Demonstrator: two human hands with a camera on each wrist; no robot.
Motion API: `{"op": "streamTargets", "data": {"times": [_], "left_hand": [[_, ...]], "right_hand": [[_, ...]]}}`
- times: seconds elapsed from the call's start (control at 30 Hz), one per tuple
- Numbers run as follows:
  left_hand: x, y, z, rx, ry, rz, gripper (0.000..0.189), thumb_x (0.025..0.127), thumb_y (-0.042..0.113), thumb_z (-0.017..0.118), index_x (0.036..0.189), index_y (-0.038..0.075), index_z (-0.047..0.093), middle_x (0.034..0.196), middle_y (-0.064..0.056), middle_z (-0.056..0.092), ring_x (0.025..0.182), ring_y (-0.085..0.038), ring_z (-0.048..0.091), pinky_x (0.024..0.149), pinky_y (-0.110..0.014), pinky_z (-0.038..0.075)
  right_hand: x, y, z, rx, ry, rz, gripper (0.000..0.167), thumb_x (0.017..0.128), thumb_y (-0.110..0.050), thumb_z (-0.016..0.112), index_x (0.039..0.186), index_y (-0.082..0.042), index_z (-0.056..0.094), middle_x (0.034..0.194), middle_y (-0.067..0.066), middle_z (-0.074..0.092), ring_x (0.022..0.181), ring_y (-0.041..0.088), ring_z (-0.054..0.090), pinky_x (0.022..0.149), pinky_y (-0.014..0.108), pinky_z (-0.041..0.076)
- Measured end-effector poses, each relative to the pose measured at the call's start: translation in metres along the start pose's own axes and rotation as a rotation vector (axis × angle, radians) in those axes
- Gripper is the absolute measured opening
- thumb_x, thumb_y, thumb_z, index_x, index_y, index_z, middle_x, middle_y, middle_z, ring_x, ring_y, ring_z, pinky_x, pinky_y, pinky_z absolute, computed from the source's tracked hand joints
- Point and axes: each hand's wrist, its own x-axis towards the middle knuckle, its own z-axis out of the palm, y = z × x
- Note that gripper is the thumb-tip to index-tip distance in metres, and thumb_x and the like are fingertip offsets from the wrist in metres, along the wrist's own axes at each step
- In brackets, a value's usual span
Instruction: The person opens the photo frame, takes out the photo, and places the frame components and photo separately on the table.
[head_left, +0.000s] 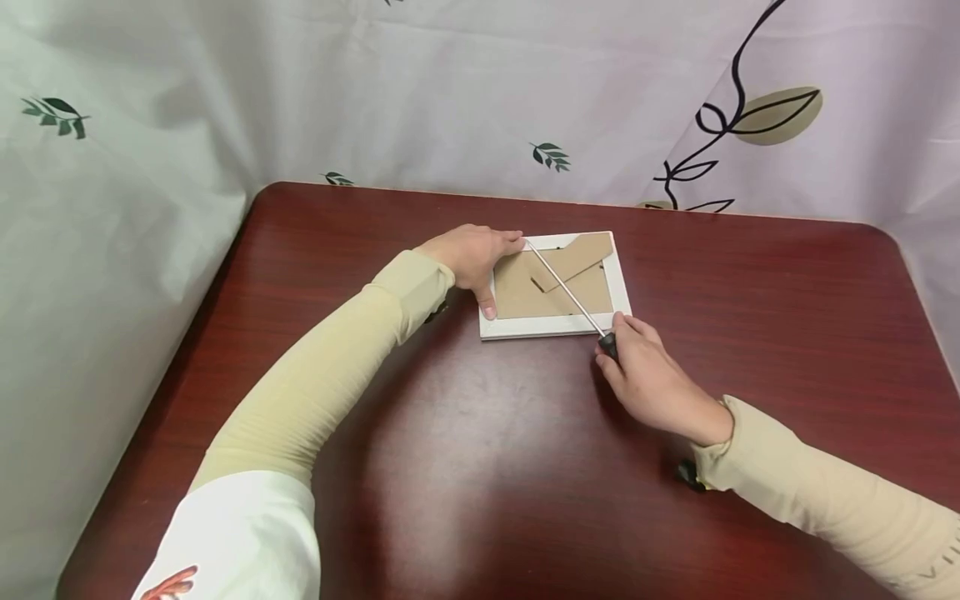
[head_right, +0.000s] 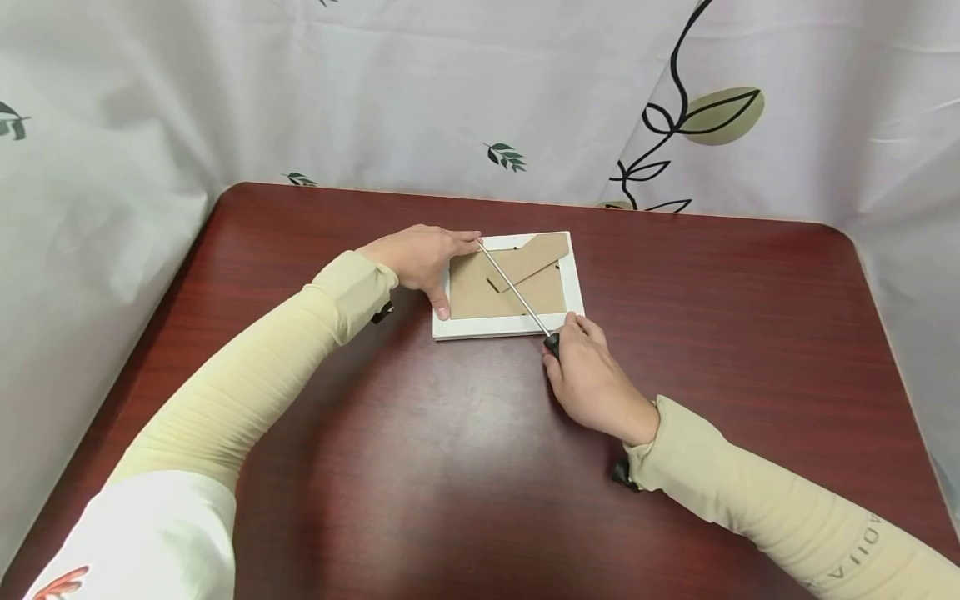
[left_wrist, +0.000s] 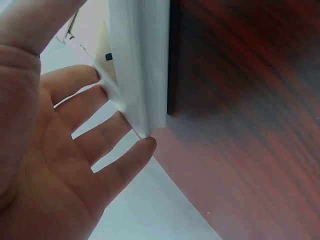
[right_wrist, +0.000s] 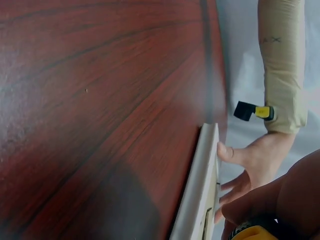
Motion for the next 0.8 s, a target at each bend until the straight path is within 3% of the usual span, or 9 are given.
{"op": "streamTargets", "data": {"times": [0.03,0.1,0.2,0.27,0.43,0.7,0.8], "left_hand": [[-0.001,0.0,0.001,0.002,0.005,-0.002,0.124,0.063,0.049,0.094,0.16,0.011,0.026,0.166,-0.006,0.022,0.147,-0.033,0.032,0.12,-0.039,0.023],[-0.002,0.001,0.002,0.006,0.014,-0.004,0.124,0.063,0.051,0.093,0.16,0.011,0.026,0.166,-0.006,0.022,0.147,-0.031,0.033,0.12,-0.039,0.023],[-0.005,0.002,0.004,0.011,0.025,-0.014,0.125,0.063,0.052,0.093,0.16,0.01,0.026,0.165,-0.008,0.024,0.145,-0.031,0.036,0.118,-0.039,0.026],[-0.006,0.003,0.005,0.008,0.031,-0.025,0.125,0.062,0.053,0.092,0.159,0.01,0.028,0.165,-0.008,0.025,0.144,-0.031,0.039,0.117,-0.039,0.029],[-0.008,0.007,0.007,0.006,0.05,-0.057,0.117,0.061,0.056,0.092,0.154,0.011,0.037,0.164,-0.009,0.027,0.139,-0.033,0.045,0.114,-0.042,0.033],[-0.013,0.016,0.011,0.03,0.045,-0.111,0.121,0.064,0.061,0.088,0.155,0.003,0.034,0.163,-0.016,0.028,0.145,-0.029,0.038,0.115,-0.042,0.032],[-0.014,0.02,0.012,0.046,0.055,-0.129,0.121,0.063,0.063,0.087,0.152,0.0,0.036,0.159,-0.019,0.034,0.14,-0.031,0.044,0.113,-0.044,0.035]], "right_hand": [[0.001,0.0,0.0,-0.004,0.004,-0.002,0.027,0.098,-0.003,0.056,0.115,0.017,0.047,0.101,0.028,0.059,0.13,0.051,0.042,0.117,0.053,0.021],[0.001,0.001,-0.001,-0.006,-0.004,0.019,0.037,0.099,-0.003,0.055,0.124,0.022,0.044,0.114,0.035,0.059,0.133,0.051,0.039,0.117,0.053,0.021],[0.003,0.001,-0.003,-0.005,-0.021,0.06,0.05,0.1,-0.004,0.054,0.135,0.026,0.036,0.135,0.043,0.047,0.138,0.053,0.032,0.118,0.054,0.021],[0.004,0.001,-0.005,-0.002,-0.027,0.081,0.052,0.1,-0.004,0.053,0.137,0.027,0.033,0.141,0.044,0.041,0.139,0.053,0.031,0.118,0.054,0.021],[0.01,0.007,-0.007,0.001,-0.028,0.088,0.054,0.101,-0.006,0.053,0.138,0.027,0.031,0.143,0.045,0.038,0.139,0.053,0.029,0.118,0.054,0.022],[0.02,0.014,-0.014,-0.025,-0.08,0.111,0.058,0.103,-0.008,0.05,0.143,0.026,0.027,0.147,0.044,0.032,0.143,0.052,0.025,0.118,0.056,0.022],[0.024,0.017,-0.016,-0.044,-0.071,0.088,0.05,0.102,-0.008,0.051,0.137,0.024,0.036,0.14,0.044,0.041,0.142,0.051,0.029,0.116,0.057,0.025]]}}
